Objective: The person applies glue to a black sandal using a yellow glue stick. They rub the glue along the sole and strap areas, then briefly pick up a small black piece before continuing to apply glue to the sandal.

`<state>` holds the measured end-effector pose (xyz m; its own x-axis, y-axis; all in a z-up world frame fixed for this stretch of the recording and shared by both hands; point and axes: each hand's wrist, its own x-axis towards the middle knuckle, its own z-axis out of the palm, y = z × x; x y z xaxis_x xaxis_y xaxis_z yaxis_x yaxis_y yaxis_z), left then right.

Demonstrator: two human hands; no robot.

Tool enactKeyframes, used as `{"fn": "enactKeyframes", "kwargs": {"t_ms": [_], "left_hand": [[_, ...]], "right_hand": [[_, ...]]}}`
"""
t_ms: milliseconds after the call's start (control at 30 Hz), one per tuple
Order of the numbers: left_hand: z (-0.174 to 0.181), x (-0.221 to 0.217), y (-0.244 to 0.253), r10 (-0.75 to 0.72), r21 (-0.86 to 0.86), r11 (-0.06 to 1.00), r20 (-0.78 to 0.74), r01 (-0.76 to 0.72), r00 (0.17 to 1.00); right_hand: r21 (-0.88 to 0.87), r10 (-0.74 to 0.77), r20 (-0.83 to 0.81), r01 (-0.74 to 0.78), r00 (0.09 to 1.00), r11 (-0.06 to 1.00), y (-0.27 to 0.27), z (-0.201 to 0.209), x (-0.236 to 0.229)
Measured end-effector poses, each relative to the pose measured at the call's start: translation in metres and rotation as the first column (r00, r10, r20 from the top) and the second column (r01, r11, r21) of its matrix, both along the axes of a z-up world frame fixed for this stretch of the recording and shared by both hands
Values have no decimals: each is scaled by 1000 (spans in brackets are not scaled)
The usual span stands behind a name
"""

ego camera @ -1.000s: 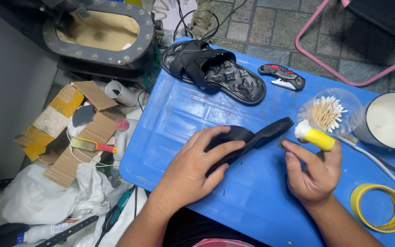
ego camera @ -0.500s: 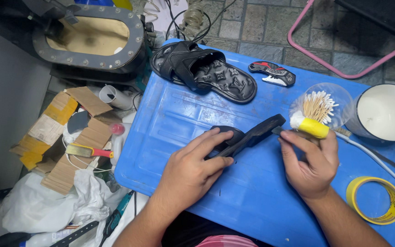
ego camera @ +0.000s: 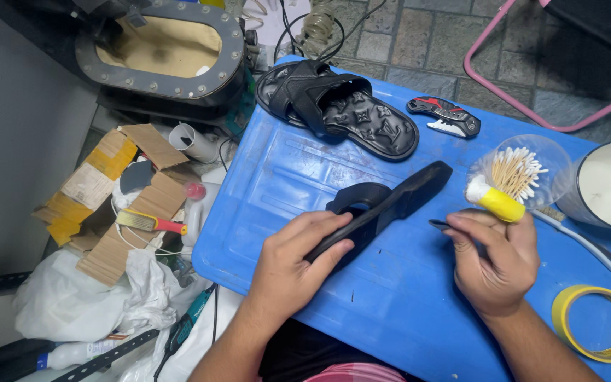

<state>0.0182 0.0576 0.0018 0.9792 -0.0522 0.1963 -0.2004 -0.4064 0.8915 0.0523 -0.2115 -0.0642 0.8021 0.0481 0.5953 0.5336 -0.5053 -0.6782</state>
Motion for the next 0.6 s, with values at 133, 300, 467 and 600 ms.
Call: {"fn": "enactKeyframes", "kwargs": {"t_ms": [133,300,467,600], "left_hand": [[-1,9,6,27,-86,996,-83,-34,996],[-10,12,5,63,-294,948,-214,-126,975],[-21,-6,-19,79,-390,907,-206,-156,975],[-27,-17,-42,68,-355,931,-59,-85,996]], "right_hand": [[-98,-33,101,43,994,994,-1,-6,0],[-67,-32,59,36,998,997,-3,-5,-2],[-125,22,40,-16,999,992,2,-1,-2],[-122,42,37,-38,998,992,4,3,-1]]}}
